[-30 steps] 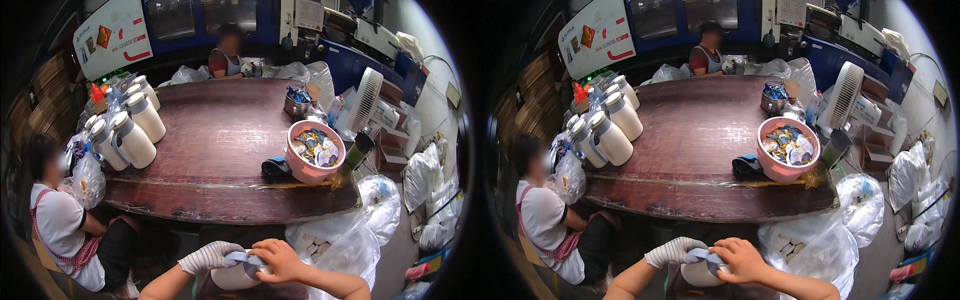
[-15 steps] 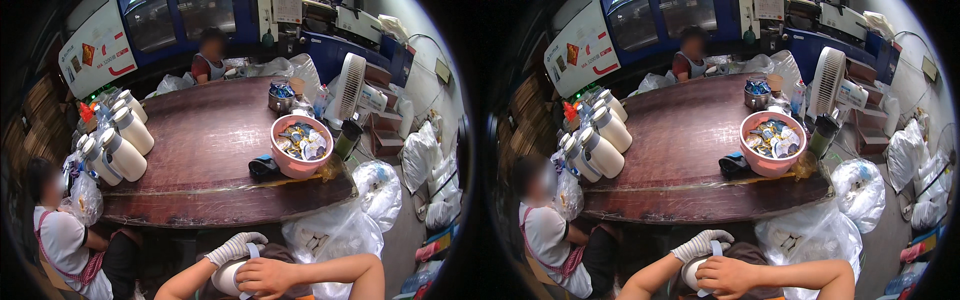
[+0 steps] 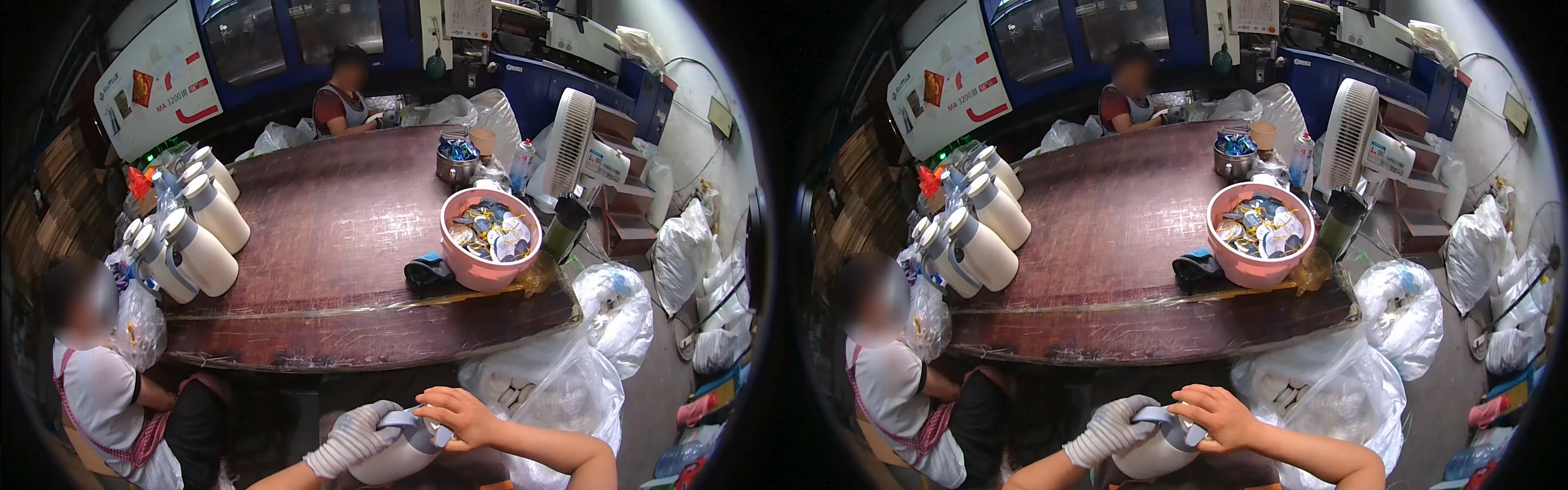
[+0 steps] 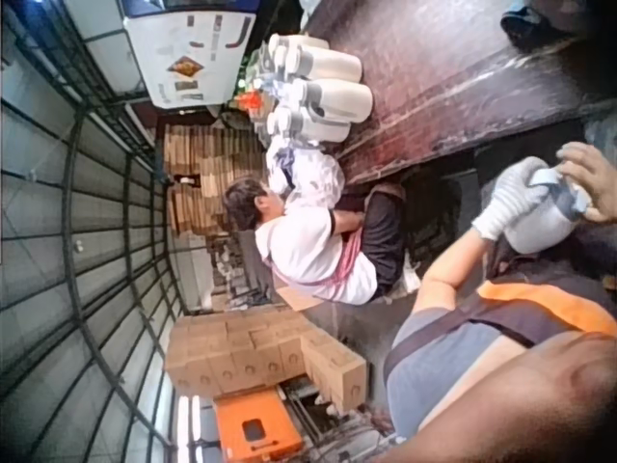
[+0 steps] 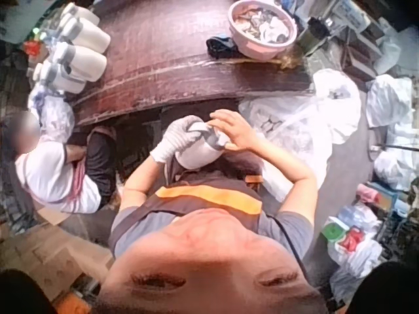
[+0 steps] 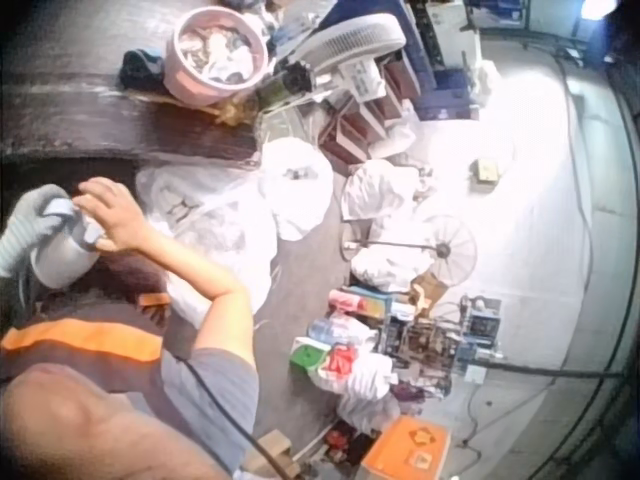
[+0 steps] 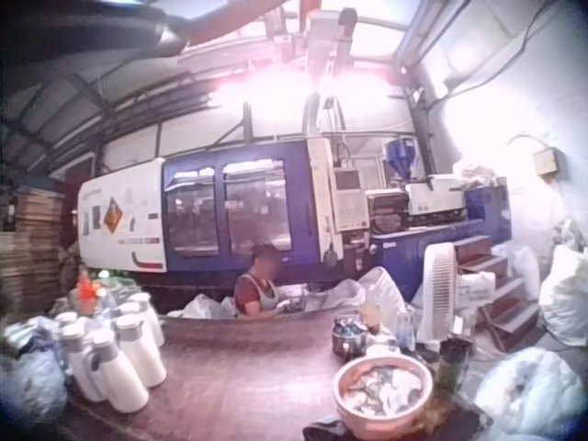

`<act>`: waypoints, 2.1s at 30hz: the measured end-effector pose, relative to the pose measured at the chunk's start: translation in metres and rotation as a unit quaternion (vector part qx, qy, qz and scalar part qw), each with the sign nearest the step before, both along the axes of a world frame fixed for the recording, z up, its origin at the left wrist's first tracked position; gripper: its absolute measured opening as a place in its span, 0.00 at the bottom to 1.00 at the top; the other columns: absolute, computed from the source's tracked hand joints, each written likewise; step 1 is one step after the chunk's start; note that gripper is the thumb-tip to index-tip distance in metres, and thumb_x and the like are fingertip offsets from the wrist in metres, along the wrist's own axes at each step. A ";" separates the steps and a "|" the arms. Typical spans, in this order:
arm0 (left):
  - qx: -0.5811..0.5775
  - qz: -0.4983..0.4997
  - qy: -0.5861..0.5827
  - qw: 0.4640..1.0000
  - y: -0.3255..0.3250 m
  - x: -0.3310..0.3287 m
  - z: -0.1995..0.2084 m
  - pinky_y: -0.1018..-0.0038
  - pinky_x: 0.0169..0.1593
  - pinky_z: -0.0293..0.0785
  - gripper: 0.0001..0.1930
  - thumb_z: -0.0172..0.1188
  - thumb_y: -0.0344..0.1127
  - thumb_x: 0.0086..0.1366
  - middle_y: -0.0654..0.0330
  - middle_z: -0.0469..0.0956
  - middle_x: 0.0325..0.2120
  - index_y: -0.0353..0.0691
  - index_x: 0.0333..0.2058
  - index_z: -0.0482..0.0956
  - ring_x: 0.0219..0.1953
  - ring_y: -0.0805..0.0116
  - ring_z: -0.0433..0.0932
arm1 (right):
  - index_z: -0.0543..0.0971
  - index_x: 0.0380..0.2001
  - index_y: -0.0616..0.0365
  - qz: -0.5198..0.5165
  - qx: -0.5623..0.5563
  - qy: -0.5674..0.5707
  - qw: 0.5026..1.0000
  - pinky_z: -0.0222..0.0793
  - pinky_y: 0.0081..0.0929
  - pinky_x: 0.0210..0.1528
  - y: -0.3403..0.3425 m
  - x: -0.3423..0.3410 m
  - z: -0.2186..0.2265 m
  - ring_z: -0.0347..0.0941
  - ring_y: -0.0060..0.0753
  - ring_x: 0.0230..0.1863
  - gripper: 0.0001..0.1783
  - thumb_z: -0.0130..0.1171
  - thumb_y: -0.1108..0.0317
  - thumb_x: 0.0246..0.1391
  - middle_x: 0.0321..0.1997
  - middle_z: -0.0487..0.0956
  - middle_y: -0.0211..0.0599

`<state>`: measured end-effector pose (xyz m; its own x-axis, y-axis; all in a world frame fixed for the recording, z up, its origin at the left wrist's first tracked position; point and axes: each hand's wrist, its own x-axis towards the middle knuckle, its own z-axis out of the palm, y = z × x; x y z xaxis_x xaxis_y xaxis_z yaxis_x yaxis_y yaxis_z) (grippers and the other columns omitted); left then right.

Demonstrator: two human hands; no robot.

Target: The person assembles white plastic pitchers by attaching lids and securing them with rubber bands. They repeatedly pick up a pitcher, place a lid on top, and wrap a rubber band around the handle and lid to hold it in place, then set the finished unit aside on the table.

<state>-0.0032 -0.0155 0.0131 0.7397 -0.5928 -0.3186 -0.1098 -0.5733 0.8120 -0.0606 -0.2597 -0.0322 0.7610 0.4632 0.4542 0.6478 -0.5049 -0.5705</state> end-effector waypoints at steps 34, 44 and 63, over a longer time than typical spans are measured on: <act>-0.159 0.100 0.246 0.951 -0.060 -0.047 -0.047 0.79 0.26 0.65 0.14 0.63 0.37 0.64 0.69 0.72 0.22 0.41 0.46 0.75 0.22 0.78 0.69 | 0.73 0.57 0.62 -0.138 0.121 0.252 0.950 0.57 0.36 0.67 0.005 0.051 -0.022 0.67 0.45 0.63 0.33 0.52 0.46 0.61 0.59 0.73 0.49; -0.164 0.069 0.164 0.970 -0.013 -0.048 -0.033 0.75 0.44 0.75 0.17 0.63 0.37 0.60 0.64 0.79 0.33 0.40 0.47 0.78 0.37 0.73 0.78 | 0.78 0.42 0.51 -0.195 0.038 0.098 0.975 0.69 0.40 0.48 0.044 0.040 -0.001 0.73 0.46 0.47 0.20 0.66 0.53 0.48 0.43 0.76 0.41; -0.118 -0.073 0.376 0.916 -0.047 0.009 -0.018 0.83 0.42 0.73 0.15 0.52 0.23 0.63 0.68 0.80 0.37 0.38 0.47 0.80 0.33 0.81 0.72 | 0.77 0.45 0.47 0.311 0.033 -0.188 0.931 0.63 0.52 0.57 0.110 0.005 0.047 0.69 0.53 0.56 0.25 0.63 0.49 0.44 0.54 0.74 0.46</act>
